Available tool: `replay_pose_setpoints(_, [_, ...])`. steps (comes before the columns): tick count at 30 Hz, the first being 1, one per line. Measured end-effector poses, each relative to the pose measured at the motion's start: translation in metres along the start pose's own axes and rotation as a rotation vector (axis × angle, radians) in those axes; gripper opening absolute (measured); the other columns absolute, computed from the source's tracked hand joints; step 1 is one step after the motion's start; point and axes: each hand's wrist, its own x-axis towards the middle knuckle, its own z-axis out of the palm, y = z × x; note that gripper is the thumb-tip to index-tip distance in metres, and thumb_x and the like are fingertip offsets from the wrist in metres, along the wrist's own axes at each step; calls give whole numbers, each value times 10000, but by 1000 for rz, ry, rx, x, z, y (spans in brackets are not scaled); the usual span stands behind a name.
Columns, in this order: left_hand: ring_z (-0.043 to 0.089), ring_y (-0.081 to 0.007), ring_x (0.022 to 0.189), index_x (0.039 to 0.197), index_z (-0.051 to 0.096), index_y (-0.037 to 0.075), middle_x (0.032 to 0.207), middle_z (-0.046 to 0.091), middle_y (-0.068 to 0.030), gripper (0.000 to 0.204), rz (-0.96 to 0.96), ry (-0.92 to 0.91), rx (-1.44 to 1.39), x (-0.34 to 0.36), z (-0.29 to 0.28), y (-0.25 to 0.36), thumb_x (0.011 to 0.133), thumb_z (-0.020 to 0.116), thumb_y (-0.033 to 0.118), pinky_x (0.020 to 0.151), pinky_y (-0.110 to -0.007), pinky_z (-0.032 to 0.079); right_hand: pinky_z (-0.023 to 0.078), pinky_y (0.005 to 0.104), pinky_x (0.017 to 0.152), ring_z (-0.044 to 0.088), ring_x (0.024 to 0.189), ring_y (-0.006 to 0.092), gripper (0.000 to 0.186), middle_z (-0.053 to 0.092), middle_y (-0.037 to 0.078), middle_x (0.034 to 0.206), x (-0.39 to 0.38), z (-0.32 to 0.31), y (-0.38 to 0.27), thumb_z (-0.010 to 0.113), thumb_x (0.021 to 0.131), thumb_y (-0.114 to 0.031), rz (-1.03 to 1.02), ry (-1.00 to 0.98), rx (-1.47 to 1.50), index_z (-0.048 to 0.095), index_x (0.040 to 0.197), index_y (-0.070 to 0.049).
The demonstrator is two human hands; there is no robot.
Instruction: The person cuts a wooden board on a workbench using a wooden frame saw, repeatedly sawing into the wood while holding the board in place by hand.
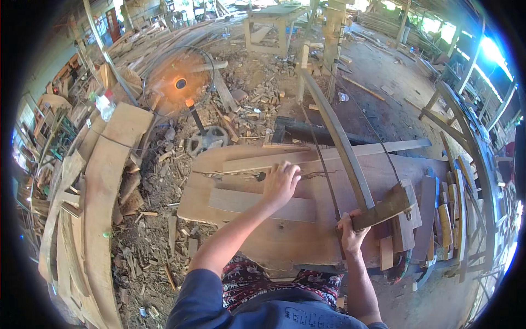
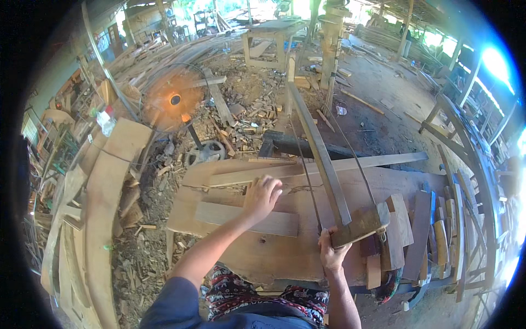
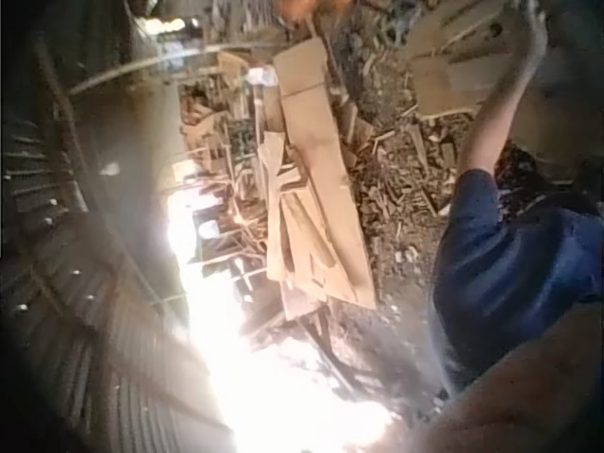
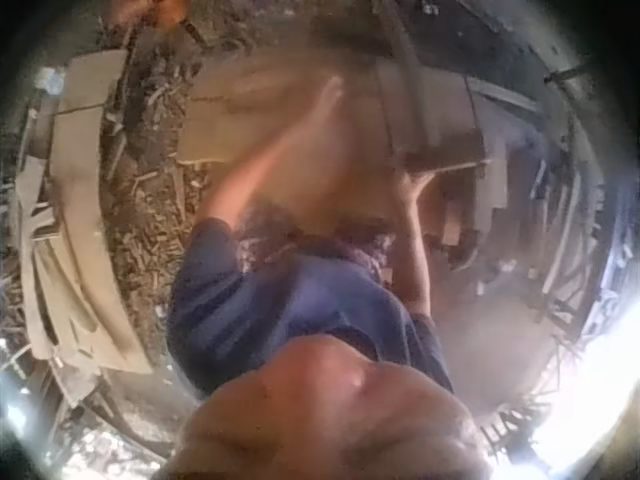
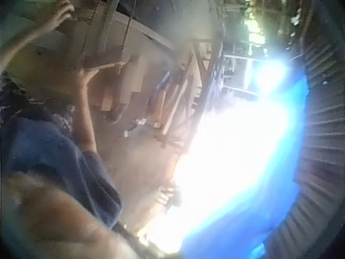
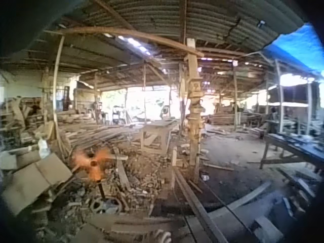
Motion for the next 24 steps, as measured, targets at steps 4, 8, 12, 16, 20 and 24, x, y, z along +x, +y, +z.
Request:
replay_pose_setpoints(4, [496,-354,1105,1208,547,133,1229,522,-114,353,-59,16,167,14,25,-15,886,633,249,899,-514,406,479,297,523,531,512,123,98,511,35,600,-3,1,-3,572,842,17,-8,-23,-31,508,785,-30])
replay_pose_setpoints(8, [425,-433,1220,1339,485,133,1387,442,-154,510,-185,-112,246,19,31,-30,892,632,330,1031,-575,340,488,304,545,527,515,130,101,517,44,598,-5,-5,0,550,857,11,-18,-7,-71,492,787,-34])
replay_pose_setpoints(12, [439,-411,1212,1342,480,137,1371,455,-150,527,-228,-120,309,5,21,-65,887,637,349,1014,-573,342,480,296,543,533,521,135,106,533,52,601,-3,-1,-6,546,852,19,20,16,-3,497,773,-31])
replay_pose_setpoints(16, [462,-366,1200,1344,485,136,1352,473,-139,542,-197,-67,268,-9,8,-66,884,634,382,1000,-560,334,487,294,550,540,520,138,95,538,52,601,0,2,-10,552,852,27,39,32,75,515,780,-24])
replay_pose_setpoints(20, [391,-336,1263,1349,475,111,1369,447,-122,647,-64,-188,144,-51,-13,-13,850,641,487,1051,-542,263,485,299,547,540,516,140,91,527,50,589,1,-1,-8,549,854,25,25,33,34,511,788,-25])
replay_pose_setpoints(24, [337,-326,1281,1343,478,101,1360,428,-121,765,69,-321,60,-78,-30,-10,780,670,583,1087,-513,215,476,297,541,539,516,136,87,529,47,584,0,2,-13,561,841,19,22,53,44,518,777,-22])
